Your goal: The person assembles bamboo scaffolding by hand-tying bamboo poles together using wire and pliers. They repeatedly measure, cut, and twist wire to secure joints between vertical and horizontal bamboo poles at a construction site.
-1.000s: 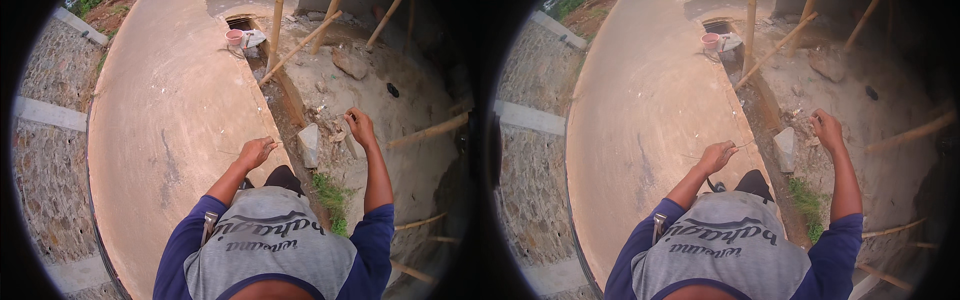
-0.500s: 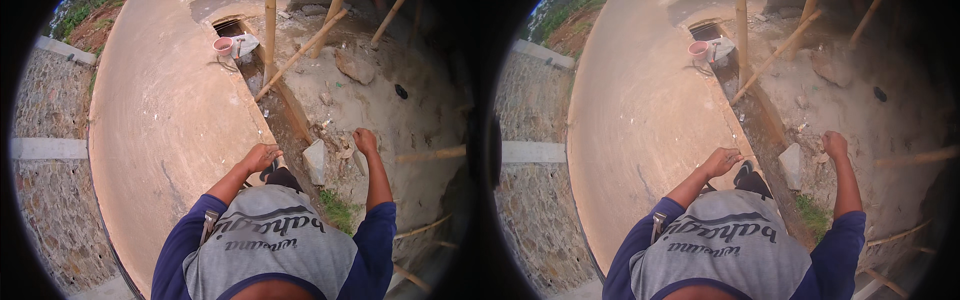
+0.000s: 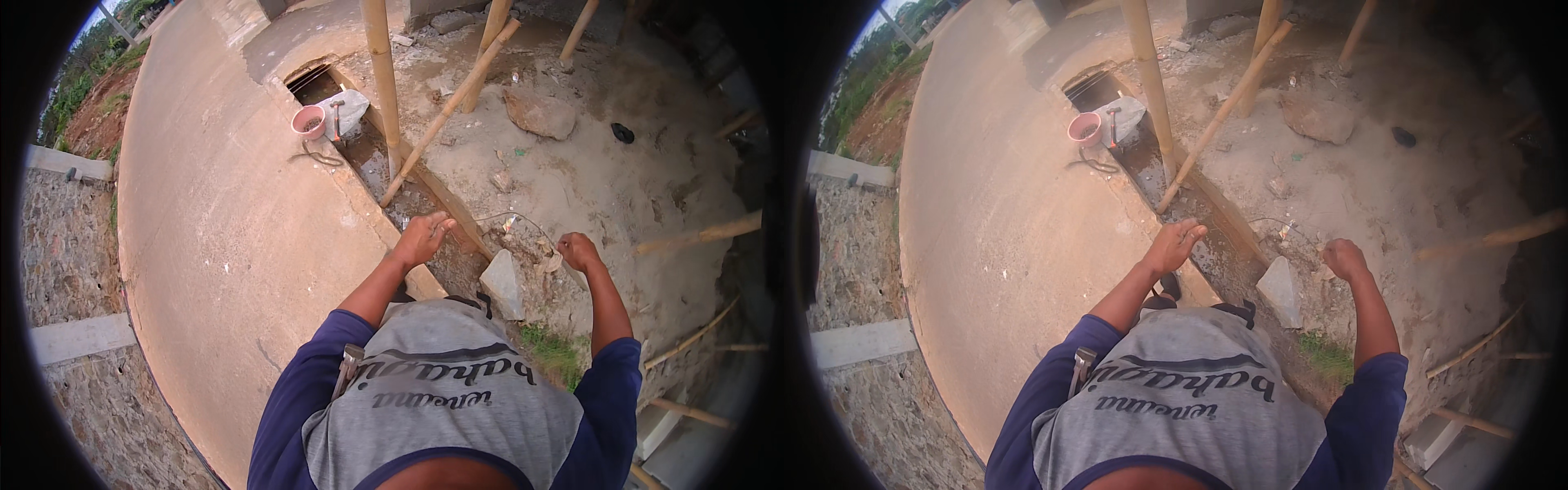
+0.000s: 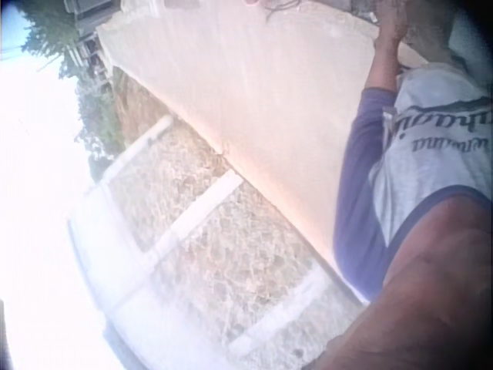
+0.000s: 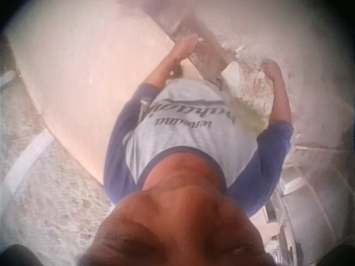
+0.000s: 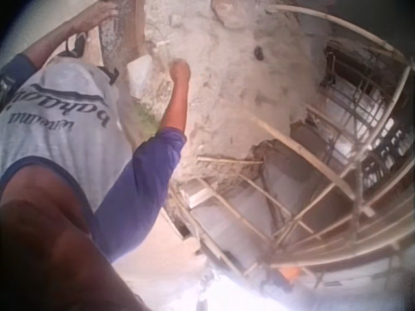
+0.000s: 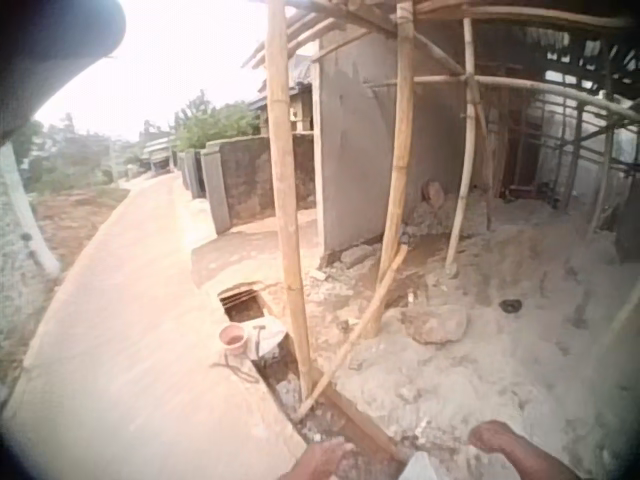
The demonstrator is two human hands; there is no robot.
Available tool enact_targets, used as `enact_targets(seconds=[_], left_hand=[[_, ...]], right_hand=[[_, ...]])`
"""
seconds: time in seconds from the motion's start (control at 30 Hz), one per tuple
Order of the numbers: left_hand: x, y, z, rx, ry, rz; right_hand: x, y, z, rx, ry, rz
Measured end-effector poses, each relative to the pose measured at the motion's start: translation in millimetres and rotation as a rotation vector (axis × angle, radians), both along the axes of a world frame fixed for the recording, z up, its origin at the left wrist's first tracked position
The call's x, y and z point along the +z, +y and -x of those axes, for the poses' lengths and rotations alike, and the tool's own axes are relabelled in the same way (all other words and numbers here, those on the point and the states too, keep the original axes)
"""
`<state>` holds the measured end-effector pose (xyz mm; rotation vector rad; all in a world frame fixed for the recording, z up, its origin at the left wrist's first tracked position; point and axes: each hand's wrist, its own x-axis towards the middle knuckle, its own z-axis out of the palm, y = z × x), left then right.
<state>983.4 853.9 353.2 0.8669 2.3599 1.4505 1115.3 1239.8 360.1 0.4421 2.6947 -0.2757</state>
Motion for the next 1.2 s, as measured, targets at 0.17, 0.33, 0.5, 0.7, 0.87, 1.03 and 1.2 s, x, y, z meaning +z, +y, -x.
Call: enact_targets(seconds=[0.17,0.33,0.5,0.7,0.87,1.03,1.2], left_hand=[[-11,-37,144,0.140,-0.300,-0.154],[-1,2,217,-0.011,-0.639,-0.385],[9,75,274,-0.028,-0.699,-0.606],[-11,115,349,-0.080,-0.596,-0.400],[-42,174,414,0.019,-0.366,-0.217],[-46,226,457,0.023,-0.369,-0.106],[-47,245,473,0.007,-0.938,-0.305]], right_hand=[[55,-77,109,-0.275,0.350,0.735],[150,-73,257,-0.492,1.129,1.170],[181,-118,367,-0.532,1.247,1.446],[171,-82,474,-0.579,1.142,1.623],[143,-12,579,-0.617,0.975,1.803],[102,54,672,-0.772,0.873,1.902],[36,105,746,-0.798,0.867,1.808]])
